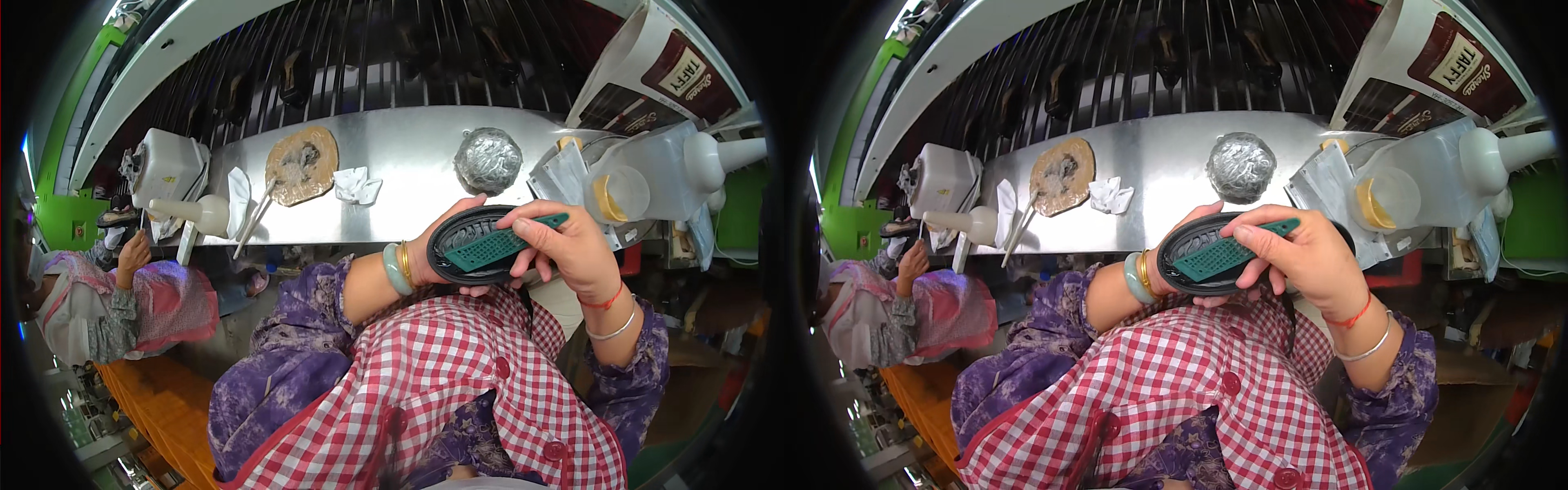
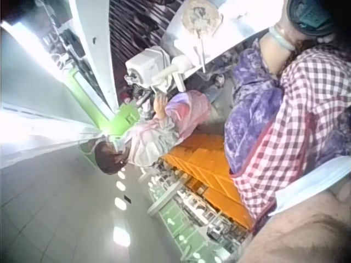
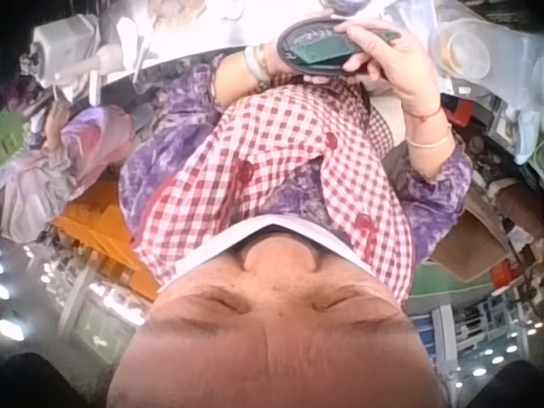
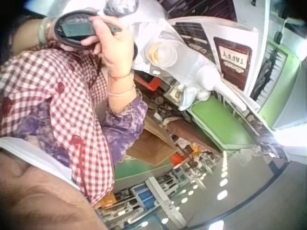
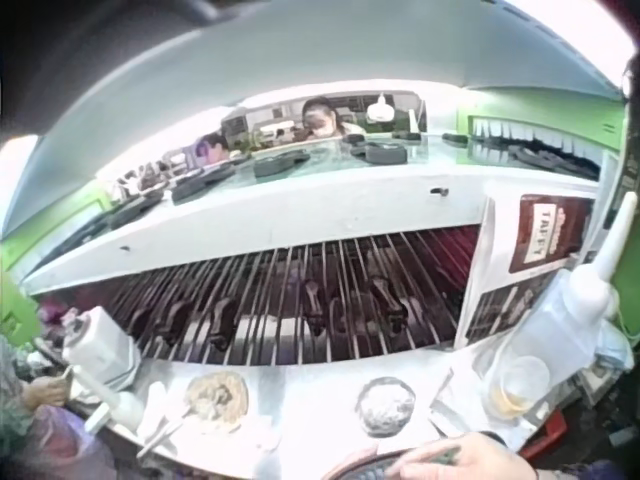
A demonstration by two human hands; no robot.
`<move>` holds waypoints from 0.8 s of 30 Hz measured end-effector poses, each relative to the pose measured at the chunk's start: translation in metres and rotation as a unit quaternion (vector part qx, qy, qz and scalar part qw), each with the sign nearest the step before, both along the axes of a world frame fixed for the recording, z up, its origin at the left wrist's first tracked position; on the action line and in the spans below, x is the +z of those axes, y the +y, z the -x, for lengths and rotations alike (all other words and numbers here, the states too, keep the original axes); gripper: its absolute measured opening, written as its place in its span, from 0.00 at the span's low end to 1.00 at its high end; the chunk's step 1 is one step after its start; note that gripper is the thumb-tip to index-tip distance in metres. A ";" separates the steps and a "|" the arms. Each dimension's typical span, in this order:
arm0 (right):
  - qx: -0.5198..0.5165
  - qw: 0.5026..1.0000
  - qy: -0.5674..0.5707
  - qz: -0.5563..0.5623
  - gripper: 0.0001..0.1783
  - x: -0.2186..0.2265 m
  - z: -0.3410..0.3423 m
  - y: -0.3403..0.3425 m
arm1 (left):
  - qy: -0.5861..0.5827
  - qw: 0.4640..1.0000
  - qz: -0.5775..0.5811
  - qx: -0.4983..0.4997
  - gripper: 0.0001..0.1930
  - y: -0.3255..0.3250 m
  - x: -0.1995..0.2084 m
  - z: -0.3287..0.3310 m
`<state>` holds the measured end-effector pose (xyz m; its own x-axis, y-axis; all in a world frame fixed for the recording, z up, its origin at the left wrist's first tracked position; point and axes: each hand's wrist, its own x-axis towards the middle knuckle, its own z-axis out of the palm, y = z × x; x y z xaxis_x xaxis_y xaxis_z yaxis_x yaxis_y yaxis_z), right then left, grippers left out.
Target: The person applies adhesive to shoe soles using a plastic spreader, places the coated soles onto an upper conveyor belt, and stirs adhesive in a container with a stick. They then take new shoe soles from the conveyor belt and apply adhesive to them using the spreader.
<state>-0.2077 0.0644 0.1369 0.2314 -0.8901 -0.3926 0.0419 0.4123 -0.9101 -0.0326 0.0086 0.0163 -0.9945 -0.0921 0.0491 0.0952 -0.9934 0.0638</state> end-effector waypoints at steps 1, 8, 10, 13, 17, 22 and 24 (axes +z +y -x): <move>0.020 1.000 0.004 -0.007 0.12 0.002 -0.001 -0.005 | 0.013 0.999 0.003 -0.037 0.45 -0.004 -0.002 -0.002; 0.039 0.993 0.108 -0.030 0.13 0.013 0.009 -0.007 | -0.029 0.991 0.059 -0.120 0.40 -0.018 -0.026 -0.011; 0.017 0.995 0.101 -0.020 0.12 0.015 0.016 -0.003 | -0.034 0.982 0.119 -0.143 0.44 -0.022 -0.023 -0.010; 0.048 0.994 0.101 -0.008 0.12 0.013 0.029 -0.004 | -0.063 0.975 0.161 -0.137 0.46 -0.021 -0.019 -0.011; 0.040 0.992 0.118 0.029 0.12 0.002 0.057 -0.007 | -0.049 0.972 0.185 -0.135 0.46 -0.033 -0.016 -0.018; -0.135 0.984 0.056 0.098 0.11 -0.016 0.055 -0.012 | -0.085 0.990 0.104 -0.040 0.44 -0.036 0.000 -0.022; -0.164 0.981 0.004 0.104 0.10 -0.016 0.028 -0.012 | -0.102 0.987 0.128 0.002 0.43 -0.037 0.001 -0.017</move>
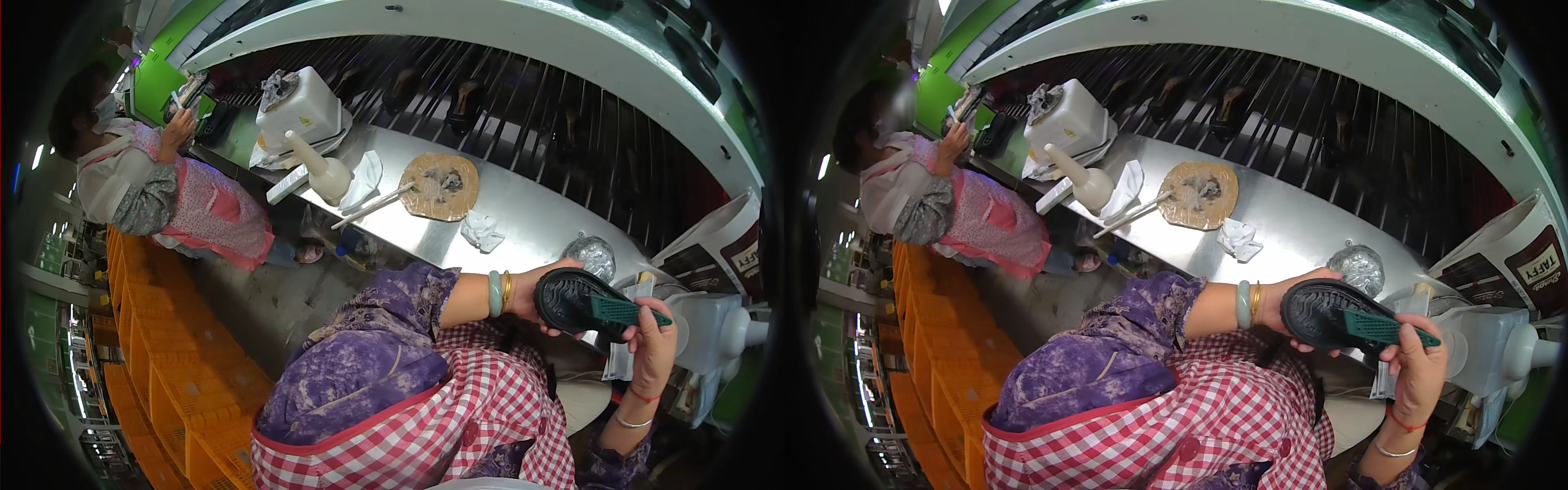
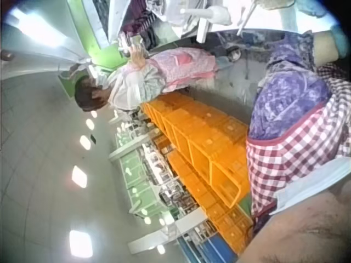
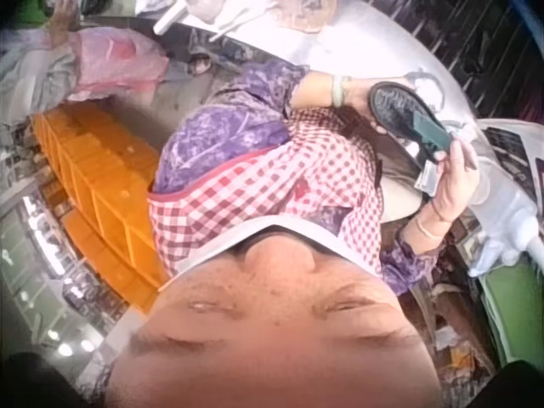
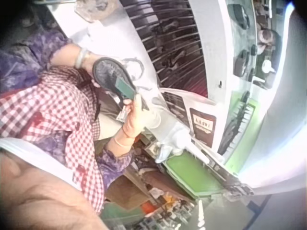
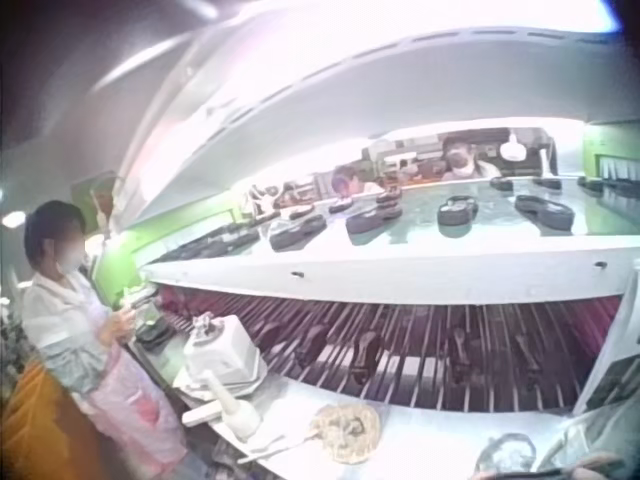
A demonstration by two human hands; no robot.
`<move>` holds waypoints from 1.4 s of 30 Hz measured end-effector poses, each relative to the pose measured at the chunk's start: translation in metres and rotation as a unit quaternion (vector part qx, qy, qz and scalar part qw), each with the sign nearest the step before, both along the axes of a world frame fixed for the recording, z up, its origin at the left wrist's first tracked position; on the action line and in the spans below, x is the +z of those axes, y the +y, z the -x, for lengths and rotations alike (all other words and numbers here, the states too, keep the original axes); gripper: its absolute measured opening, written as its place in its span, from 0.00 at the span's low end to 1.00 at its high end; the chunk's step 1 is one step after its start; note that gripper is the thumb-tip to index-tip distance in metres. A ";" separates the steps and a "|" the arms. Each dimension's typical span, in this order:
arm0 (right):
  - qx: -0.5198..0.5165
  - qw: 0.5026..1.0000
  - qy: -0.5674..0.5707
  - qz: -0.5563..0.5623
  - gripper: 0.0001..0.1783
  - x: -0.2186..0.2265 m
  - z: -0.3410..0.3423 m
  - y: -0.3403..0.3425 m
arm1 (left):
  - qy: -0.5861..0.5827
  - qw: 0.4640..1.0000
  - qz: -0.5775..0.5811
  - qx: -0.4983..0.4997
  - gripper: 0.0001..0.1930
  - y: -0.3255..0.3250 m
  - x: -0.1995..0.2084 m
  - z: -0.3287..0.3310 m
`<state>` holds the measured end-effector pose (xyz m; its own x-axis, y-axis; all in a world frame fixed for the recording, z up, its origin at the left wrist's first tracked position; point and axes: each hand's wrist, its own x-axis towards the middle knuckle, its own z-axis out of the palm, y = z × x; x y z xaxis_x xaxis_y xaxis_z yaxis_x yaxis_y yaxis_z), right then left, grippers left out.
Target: The person applies adhesive to shoe soles using a plastic spreader, places the coated soles onto an upper conveyor belt, and stirs adhesive in a container with a stick. They then take new shoe soles from the conveyor belt and apply adhesive to them using the spreader.
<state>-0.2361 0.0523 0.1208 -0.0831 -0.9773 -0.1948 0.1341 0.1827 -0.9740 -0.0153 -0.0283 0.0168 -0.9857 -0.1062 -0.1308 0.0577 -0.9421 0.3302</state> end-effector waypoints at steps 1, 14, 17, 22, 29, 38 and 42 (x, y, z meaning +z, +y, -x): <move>0.009 1.000 0.004 -0.007 0.11 -0.001 -0.013 0.001 | -0.001 1.000 0.001 0.000 0.43 0.000 0.001 0.001; -0.245 0.956 -0.054 0.155 0.16 0.010 0.020 0.010 | 0.008 0.972 0.084 0.219 0.32 0.027 0.037 0.003; -0.235 0.964 -0.009 0.123 0.13 0.024 0.001 0.002 | -0.015 0.939 0.182 0.291 0.40 0.024 0.047 0.007; -0.139 0.969 0.006 0.204 0.09 0.017 -0.025 -0.009 | -0.010 0.925 0.196 0.324 0.41 0.023 0.040 0.012; -0.164 0.957 0.127 0.204 0.07 -0.011 -0.026 0.004 | -0.068 0.902 0.174 0.389 0.40 0.035 0.043 0.001; -0.175 0.945 0.123 0.247 0.10 -0.002 -0.040 -0.004 | 0.025 0.872 0.231 0.431 0.54 0.037 0.043 0.004; -0.118 0.940 0.227 0.226 0.10 -0.014 -0.045 -0.017 | 0.010 0.874 0.215 0.436 0.54 0.036 0.043 -0.003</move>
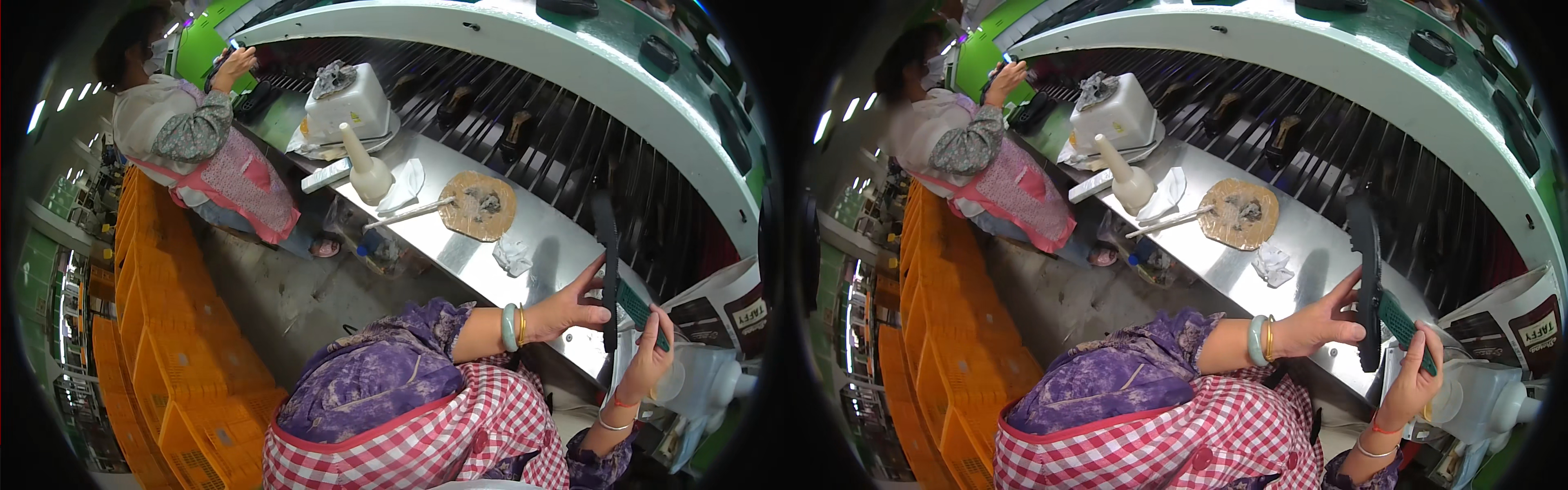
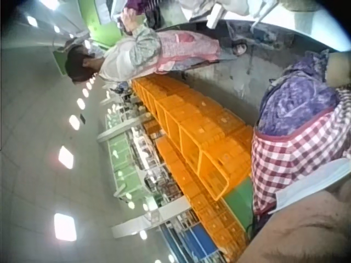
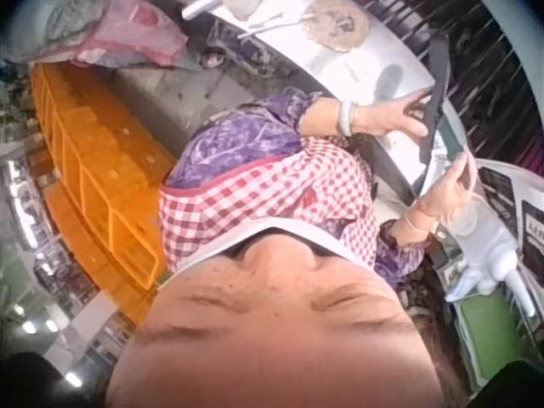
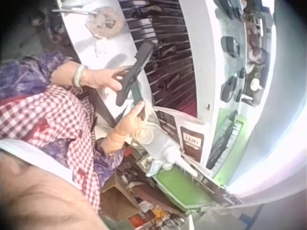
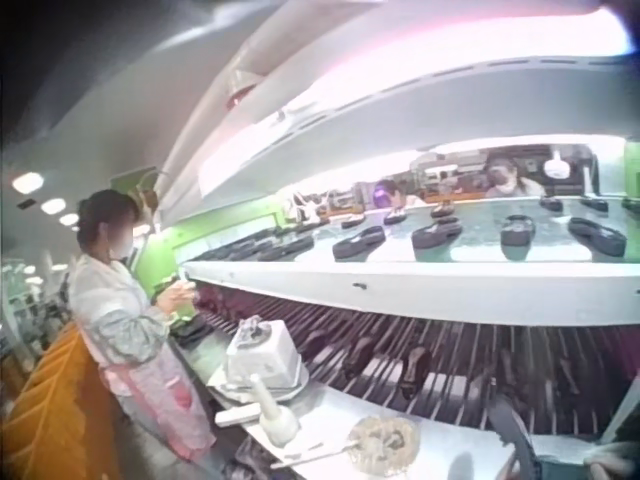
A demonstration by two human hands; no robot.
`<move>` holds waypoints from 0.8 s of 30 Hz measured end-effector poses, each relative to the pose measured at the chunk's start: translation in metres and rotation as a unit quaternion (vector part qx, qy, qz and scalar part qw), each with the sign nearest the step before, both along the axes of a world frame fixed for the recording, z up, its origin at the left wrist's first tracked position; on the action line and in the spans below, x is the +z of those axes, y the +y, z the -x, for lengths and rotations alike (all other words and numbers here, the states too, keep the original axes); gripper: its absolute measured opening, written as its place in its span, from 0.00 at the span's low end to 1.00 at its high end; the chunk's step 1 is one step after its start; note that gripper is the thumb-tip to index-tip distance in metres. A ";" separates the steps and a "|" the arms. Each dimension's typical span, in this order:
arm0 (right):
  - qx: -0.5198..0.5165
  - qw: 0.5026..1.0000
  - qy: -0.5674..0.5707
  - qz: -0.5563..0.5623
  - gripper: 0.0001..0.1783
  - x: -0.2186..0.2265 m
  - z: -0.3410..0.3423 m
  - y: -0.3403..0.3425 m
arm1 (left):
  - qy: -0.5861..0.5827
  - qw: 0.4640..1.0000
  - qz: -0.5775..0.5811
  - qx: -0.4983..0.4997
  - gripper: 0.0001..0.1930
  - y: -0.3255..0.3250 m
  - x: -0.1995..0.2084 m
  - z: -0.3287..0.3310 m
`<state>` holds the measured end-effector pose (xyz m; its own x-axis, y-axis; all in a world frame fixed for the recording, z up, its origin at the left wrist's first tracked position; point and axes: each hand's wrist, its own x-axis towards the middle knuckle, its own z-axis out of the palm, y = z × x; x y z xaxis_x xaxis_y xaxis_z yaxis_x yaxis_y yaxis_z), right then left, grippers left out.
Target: The person applies adhesive to shoe soles using a plastic spreader, places the coated soles onto an upper conveyor belt, and stirs adhesive in a container with a stick. They then take new shoe soles from the conveyor belt and apply adhesive to them using the spreader.
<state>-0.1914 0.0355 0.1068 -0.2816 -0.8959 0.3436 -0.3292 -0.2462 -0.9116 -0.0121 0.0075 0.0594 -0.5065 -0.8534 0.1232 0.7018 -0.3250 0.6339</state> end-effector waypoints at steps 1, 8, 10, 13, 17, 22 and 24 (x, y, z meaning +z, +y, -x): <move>-0.009 1.000 0.001 0.002 0.10 -0.004 0.008 -0.001 | -0.003 1.000 -0.017 0.003 0.54 -0.001 0.000 -0.001; -0.011 0.995 -0.079 0.065 0.07 0.012 0.009 0.007 | -0.052 0.997 -0.041 0.030 0.49 -0.016 -0.008 0.008; 0.035 0.998 0.030 0.042 0.06 0.014 0.006 0.004 | -0.062 0.995 -0.049 0.055 0.46 -0.004 0.000 0.003; -0.030 0.998 -0.035 0.048 0.05 -0.008 0.034 0.001 | -0.053 0.995 0.009 0.080 0.44 -0.011 -0.008 0.003; -0.046 0.994 -0.062 0.078 0.05 0.002 0.029 0.012 | -0.106 0.987 0.087 0.087 0.43 -0.014 -0.013 0.012; -0.041 0.992 -0.118 0.006 0.05 -0.006 0.041 0.013 | -0.209 0.945 0.223 0.112 0.47 -0.005 -0.008 0.009; -0.065 0.992 -0.109 -0.013 0.05 0.010 0.031 0.019 | -0.278 0.911 0.290 0.095 0.45 -0.002 -0.005 0.004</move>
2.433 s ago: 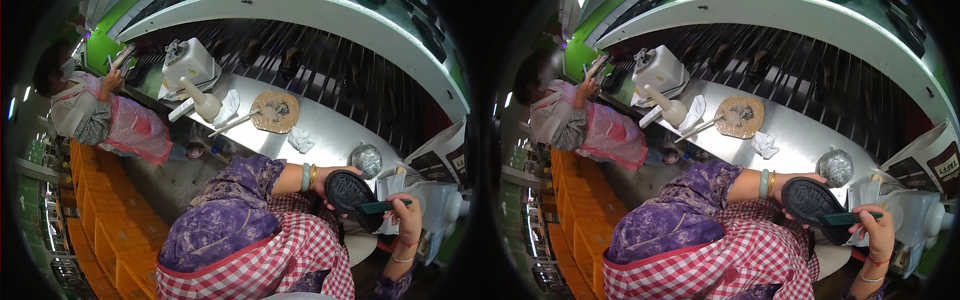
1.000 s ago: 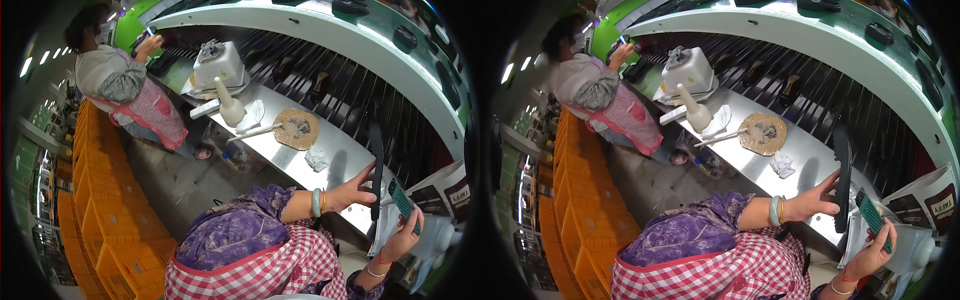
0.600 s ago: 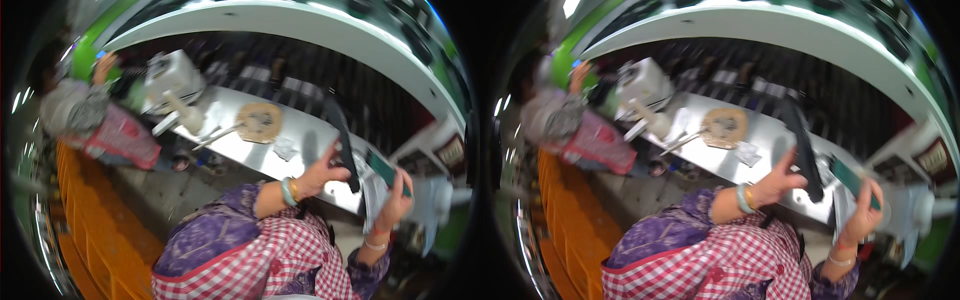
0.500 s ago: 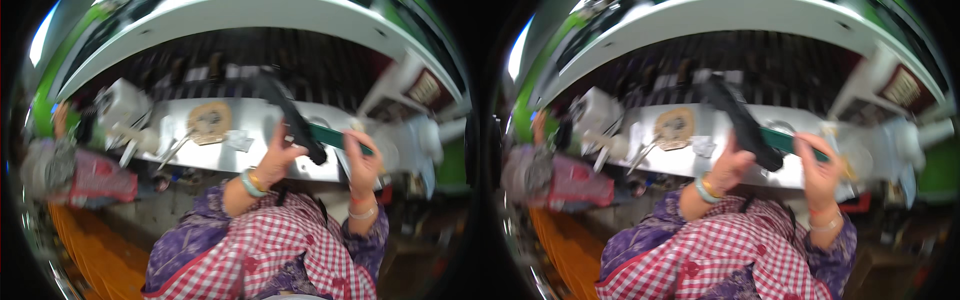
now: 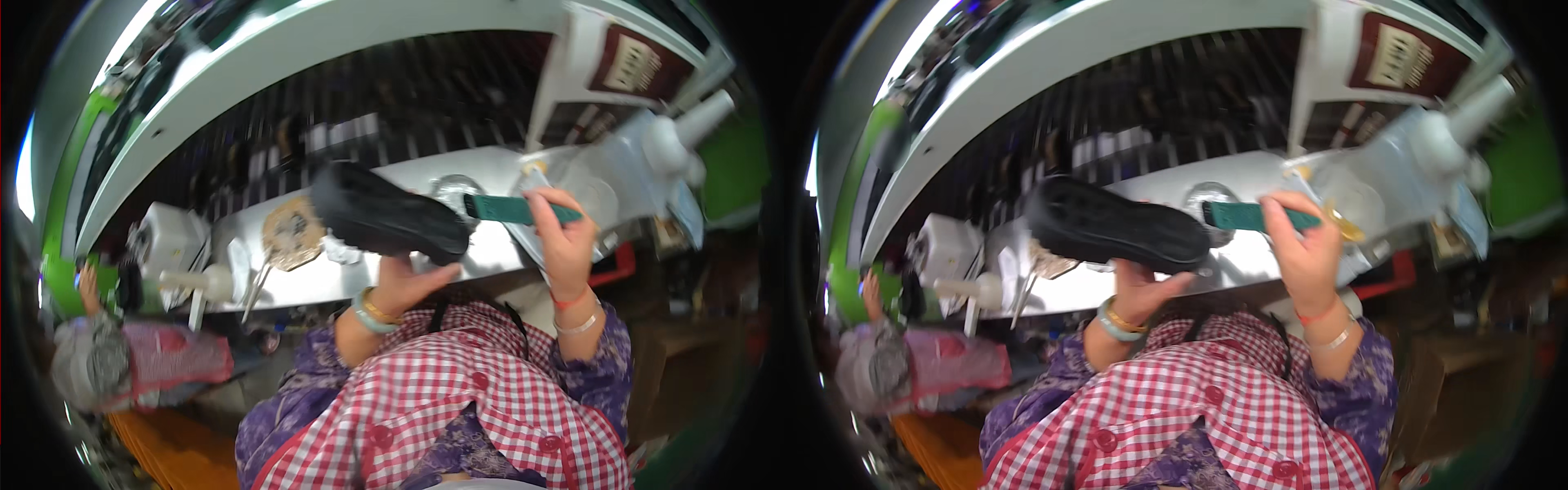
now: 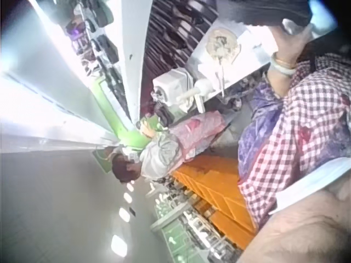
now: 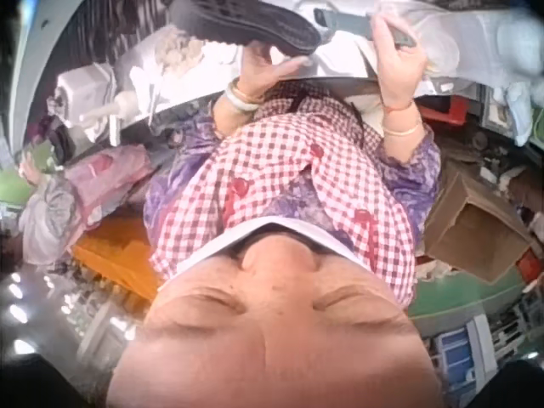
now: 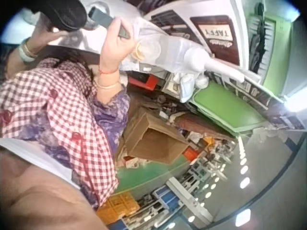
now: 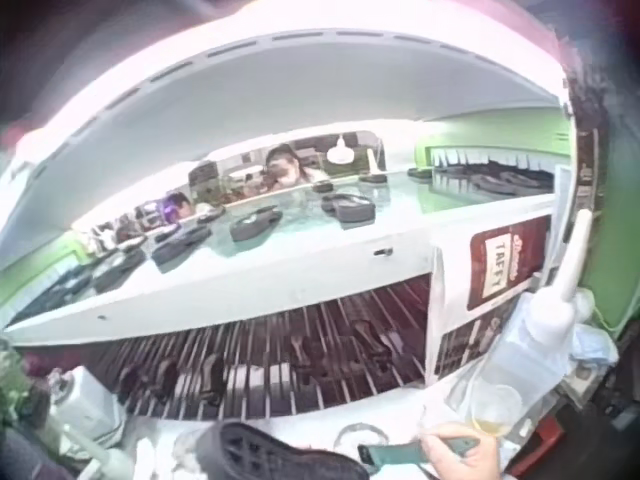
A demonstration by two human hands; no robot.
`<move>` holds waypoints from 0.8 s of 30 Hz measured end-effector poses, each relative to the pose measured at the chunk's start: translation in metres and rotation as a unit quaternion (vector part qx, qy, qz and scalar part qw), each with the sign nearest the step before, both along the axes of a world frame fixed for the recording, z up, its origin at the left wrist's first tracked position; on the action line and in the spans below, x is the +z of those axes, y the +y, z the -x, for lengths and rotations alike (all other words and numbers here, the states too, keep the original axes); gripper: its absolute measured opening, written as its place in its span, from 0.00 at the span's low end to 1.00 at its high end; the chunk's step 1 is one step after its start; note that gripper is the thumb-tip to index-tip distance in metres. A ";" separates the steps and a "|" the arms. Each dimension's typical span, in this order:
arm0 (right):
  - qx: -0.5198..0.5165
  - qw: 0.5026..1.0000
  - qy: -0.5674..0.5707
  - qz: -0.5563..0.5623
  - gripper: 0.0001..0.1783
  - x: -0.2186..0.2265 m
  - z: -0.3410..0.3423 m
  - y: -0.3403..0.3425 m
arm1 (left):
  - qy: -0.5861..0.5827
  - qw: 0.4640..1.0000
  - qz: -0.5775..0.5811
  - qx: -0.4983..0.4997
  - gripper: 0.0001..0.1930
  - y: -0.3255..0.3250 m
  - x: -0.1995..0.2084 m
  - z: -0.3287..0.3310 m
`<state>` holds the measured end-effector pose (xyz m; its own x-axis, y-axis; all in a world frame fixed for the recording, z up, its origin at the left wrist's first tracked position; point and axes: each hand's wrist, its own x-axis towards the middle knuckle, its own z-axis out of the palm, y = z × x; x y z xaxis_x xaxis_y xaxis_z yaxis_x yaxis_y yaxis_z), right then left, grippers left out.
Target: The person applies adhesive to shoe soles using a plastic spreader, places the coated soles onto an upper conveyor belt, and stirs adhesive in a container with a stick. They then take new shoe soles from the conveyor belt and apply adhesive to them using the spreader.
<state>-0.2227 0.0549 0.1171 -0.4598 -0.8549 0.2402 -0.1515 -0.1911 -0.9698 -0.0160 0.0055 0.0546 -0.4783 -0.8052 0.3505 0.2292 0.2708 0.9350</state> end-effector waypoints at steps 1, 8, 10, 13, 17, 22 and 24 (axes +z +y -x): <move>0.025 1.000 0.009 0.002 0.05 0.002 -0.005 0.004 | -0.029 0.998 0.058 -0.002 0.43 0.000 0.003 0.000; -0.011 0.999 -0.032 -0.014 0.07 -0.031 0.015 0.007 | -0.037 0.947 0.311 0.071 0.44 -0.011 -0.007 0.009; 0.034 0.997 -0.023 -0.072 0.08 -0.038 0.015 0.003 | -0.063 0.931 0.347 0.091 0.44 -0.014 -0.005 0.006; -0.046 0.994 -0.085 -0.046 0.09 -0.049 0.040 0.006 | -0.112 0.912 0.376 0.123 0.45 -0.010 0.000 0.003; -0.070 0.984 -0.160 0.042 0.11 -0.026 0.054 0.004 | -0.040 0.994 0.094 0.045 0.45 0.003 0.000 0.005; 0.002 0.978 -0.207 0.011 0.11 0.003 0.041 -0.007 | 0.271 0.811 -0.458 -0.242 0.35 -0.005 0.005 0.002; 0.065 0.984 -0.165 -0.012 0.12 0.008 0.026 -0.019 | 0.327 0.730 -0.515 -0.308 0.37 -0.008 -0.008 -0.009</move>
